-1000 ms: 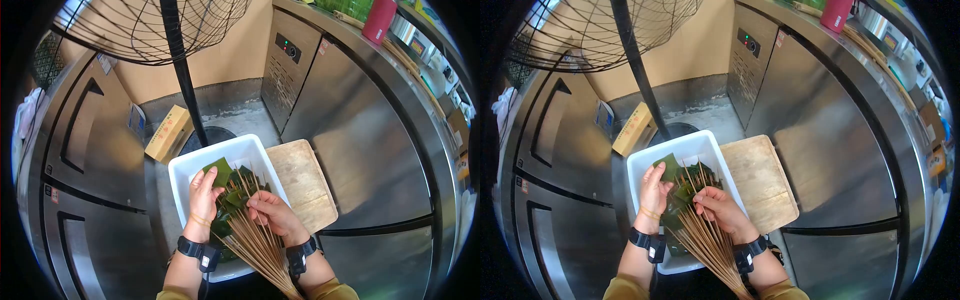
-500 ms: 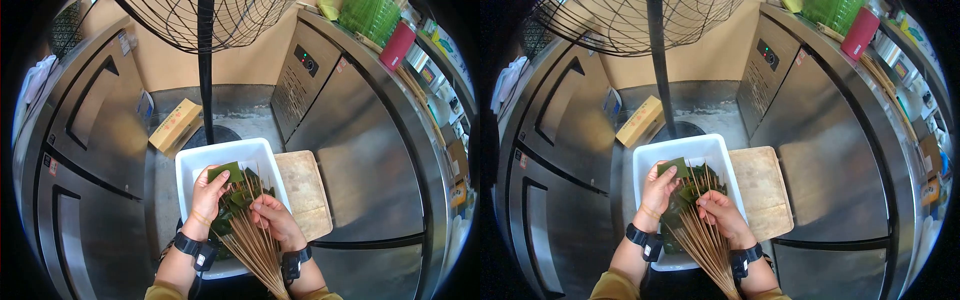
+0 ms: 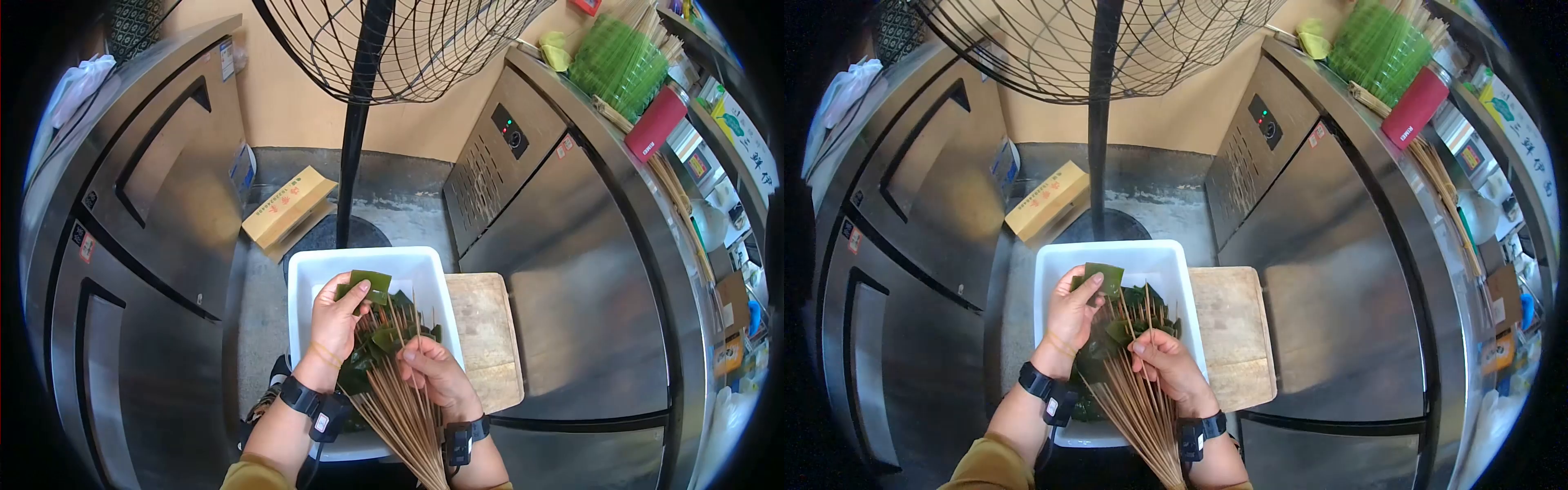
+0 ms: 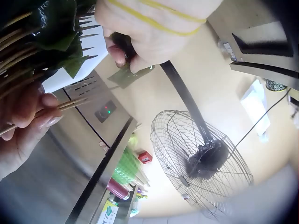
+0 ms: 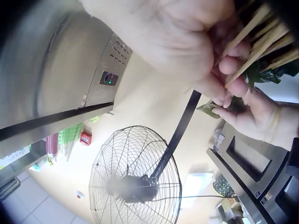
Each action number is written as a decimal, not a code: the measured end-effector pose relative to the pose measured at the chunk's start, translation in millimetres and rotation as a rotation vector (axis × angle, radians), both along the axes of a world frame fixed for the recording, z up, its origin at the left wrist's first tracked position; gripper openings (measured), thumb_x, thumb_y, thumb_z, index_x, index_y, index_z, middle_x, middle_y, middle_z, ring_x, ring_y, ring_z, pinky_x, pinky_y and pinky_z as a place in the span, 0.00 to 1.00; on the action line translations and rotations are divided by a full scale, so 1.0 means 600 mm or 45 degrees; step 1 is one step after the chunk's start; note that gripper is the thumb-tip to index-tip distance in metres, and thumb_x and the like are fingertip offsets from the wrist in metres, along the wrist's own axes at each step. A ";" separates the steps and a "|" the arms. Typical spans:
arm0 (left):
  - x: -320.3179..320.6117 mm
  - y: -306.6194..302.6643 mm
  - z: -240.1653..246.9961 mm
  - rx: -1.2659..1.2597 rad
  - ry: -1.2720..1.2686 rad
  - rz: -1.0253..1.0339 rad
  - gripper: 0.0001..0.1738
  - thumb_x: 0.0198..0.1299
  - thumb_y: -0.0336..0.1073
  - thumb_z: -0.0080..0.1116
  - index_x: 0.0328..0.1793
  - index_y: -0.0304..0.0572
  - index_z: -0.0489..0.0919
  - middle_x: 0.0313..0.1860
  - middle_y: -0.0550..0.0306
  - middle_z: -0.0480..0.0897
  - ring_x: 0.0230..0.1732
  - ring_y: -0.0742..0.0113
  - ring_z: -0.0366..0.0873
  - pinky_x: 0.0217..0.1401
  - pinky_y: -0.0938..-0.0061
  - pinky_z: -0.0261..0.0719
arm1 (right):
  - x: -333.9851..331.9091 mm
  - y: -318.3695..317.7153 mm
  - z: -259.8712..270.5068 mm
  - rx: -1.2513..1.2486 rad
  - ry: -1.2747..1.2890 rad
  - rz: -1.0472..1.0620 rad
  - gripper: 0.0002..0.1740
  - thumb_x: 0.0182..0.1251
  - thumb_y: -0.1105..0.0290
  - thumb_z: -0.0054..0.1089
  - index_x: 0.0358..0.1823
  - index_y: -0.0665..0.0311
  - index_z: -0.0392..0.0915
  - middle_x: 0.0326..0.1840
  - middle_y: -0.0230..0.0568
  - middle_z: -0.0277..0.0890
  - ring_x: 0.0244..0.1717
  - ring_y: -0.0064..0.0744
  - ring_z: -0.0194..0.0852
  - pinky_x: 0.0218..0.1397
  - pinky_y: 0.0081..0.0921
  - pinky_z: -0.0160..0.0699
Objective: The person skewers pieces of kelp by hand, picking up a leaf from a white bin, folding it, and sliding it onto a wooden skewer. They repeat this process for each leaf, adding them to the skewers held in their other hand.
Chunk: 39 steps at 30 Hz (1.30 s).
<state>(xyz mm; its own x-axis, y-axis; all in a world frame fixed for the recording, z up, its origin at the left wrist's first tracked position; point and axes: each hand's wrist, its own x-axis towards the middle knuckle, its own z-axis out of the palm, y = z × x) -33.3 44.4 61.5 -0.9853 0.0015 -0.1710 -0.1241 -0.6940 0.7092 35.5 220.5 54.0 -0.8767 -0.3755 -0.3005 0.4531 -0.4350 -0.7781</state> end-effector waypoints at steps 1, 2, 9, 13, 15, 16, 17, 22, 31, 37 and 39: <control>-0.001 0.000 -0.002 0.006 0.013 0.000 0.06 0.60 0.30 0.60 0.43 0.43 0.78 0.36 0.66 0.81 0.34 0.80 0.75 0.31 0.84 0.70 | 0.000 0.000 0.000 0.004 -0.001 0.005 0.05 0.68 0.70 0.56 0.37 0.63 0.75 0.24 0.32 0.76 0.16 0.12 0.61 0.20 0.08 0.59; -0.002 0.000 -0.003 0.012 0.026 0.000 0.05 0.60 0.30 0.60 0.43 0.43 0.78 0.36 0.66 0.81 0.34 0.80 0.75 0.31 0.84 0.70 | 0.000 -0.001 0.000 0.021 0.000 0.006 0.05 0.67 0.70 0.56 0.37 0.63 0.75 0.24 0.33 0.76 0.17 0.12 0.61 0.20 0.08 0.59; -0.003 0.001 0.012 -0.248 0.051 0.016 0.07 0.63 0.35 0.58 0.44 0.43 0.78 0.37 0.68 0.80 0.36 0.82 0.74 0.36 0.85 0.72 | -0.001 -0.004 0.004 0.081 -0.014 0.004 0.05 0.66 0.70 0.57 0.37 0.64 0.76 0.23 0.34 0.76 0.16 0.13 0.61 0.20 0.08 0.58; -0.002 -0.001 0.014 -0.318 0.113 0.013 0.06 0.64 0.35 0.58 0.44 0.43 0.78 0.38 0.67 0.80 0.37 0.81 0.75 0.38 0.83 0.75 | 0.000 -0.004 0.005 0.106 -0.029 -0.004 0.05 0.67 0.70 0.57 0.36 0.63 0.76 0.23 0.34 0.77 0.16 0.12 0.61 0.19 0.08 0.58; -0.002 -0.001 0.013 -0.345 0.129 0.023 0.06 0.64 0.35 0.57 0.44 0.43 0.78 0.38 0.67 0.80 0.38 0.81 0.75 0.39 0.83 0.76 | 0.001 -0.005 0.004 0.111 -0.021 0.006 0.05 0.66 0.70 0.57 0.36 0.63 0.76 0.23 0.34 0.77 0.16 0.12 0.60 0.19 0.08 0.57; -0.002 0.000 0.012 -0.359 0.130 0.030 0.06 0.64 0.35 0.57 0.45 0.43 0.78 0.38 0.67 0.80 0.38 0.80 0.75 0.39 0.82 0.76 | 0.001 -0.005 0.003 0.114 -0.018 0.011 0.05 0.66 0.70 0.57 0.36 0.63 0.76 0.23 0.34 0.77 0.16 0.12 0.60 0.19 0.08 0.57; -0.003 0.001 0.012 -0.373 0.130 0.037 0.06 0.64 0.34 0.56 0.45 0.42 0.78 0.38 0.67 0.80 0.39 0.80 0.75 0.39 0.82 0.77 | 0.001 -0.005 0.004 0.127 -0.015 0.012 0.05 0.66 0.70 0.57 0.36 0.63 0.76 0.23 0.33 0.77 0.16 0.12 0.60 0.19 0.08 0.57; -0.006 0.004 0.007 -0.403 0.174 0.031 0.06 0.63 0.31 0.57 0.44 0.41 0.78 0.38 0.65 0.80 0.39 0.80 0.76 0.38 0.82 0.77 | 0.002 -0.005 0.007 0.154 -0.025 -0.005 0.04 0.66 0.70 0.57 0.36 0.62 0.76 0.23 0.32 0.77 0.15 0.12 0.59 0.19 0.08 0.55; 0.008 0.005 0.014 -0.829 0.329 -0.062 0.06 0.63 0.30 0.57 0.43 0.35 0.79 0.35 0.63 0.80 0.31 0.80 0.76 0.35 0.83 0.79 | 0.004 -0.004 0.002 0.149 -0.001 -0.054 0.05 0.67 0.69 0.57 0.36 0.62 0.76 0.23 0.30 0.76 0.16 0.10 0.59 0.19 0.07 0.56; 0.009 0.008 0.027 -0.618 0.103 0.044 0.05 0.63 0.32 0.58 0.41 0.39 0.79 0.32 0.67 0.80 0.30 0.83 0.74 0.28 0.86 0.76 | 0.004 -0.008 0.015 0.239 0.012 0.026 0.06 0.67 0.68 0.58 0.36 0.62 0.77 0.22 0.29 0.75 0.16 0.11 0.58 0.20 0.07 0.55; 0.009 0.004 0.029 -0.527 0.013 -0.003 0.05 0.63 0.33 0.58 0.40 0.41 0.79 0.31 0.68 0.79 0.30 0.83 0.74 0.26 0.87 0.74 | 0.004 -0.008 0.018 0.230 -0.011 0.041 0.06 0.67 0.69 0.57 0.37 0.64 0.77 0.22 0.32 0.75 0.16 0.12 0.57 0.20 0.09 0.53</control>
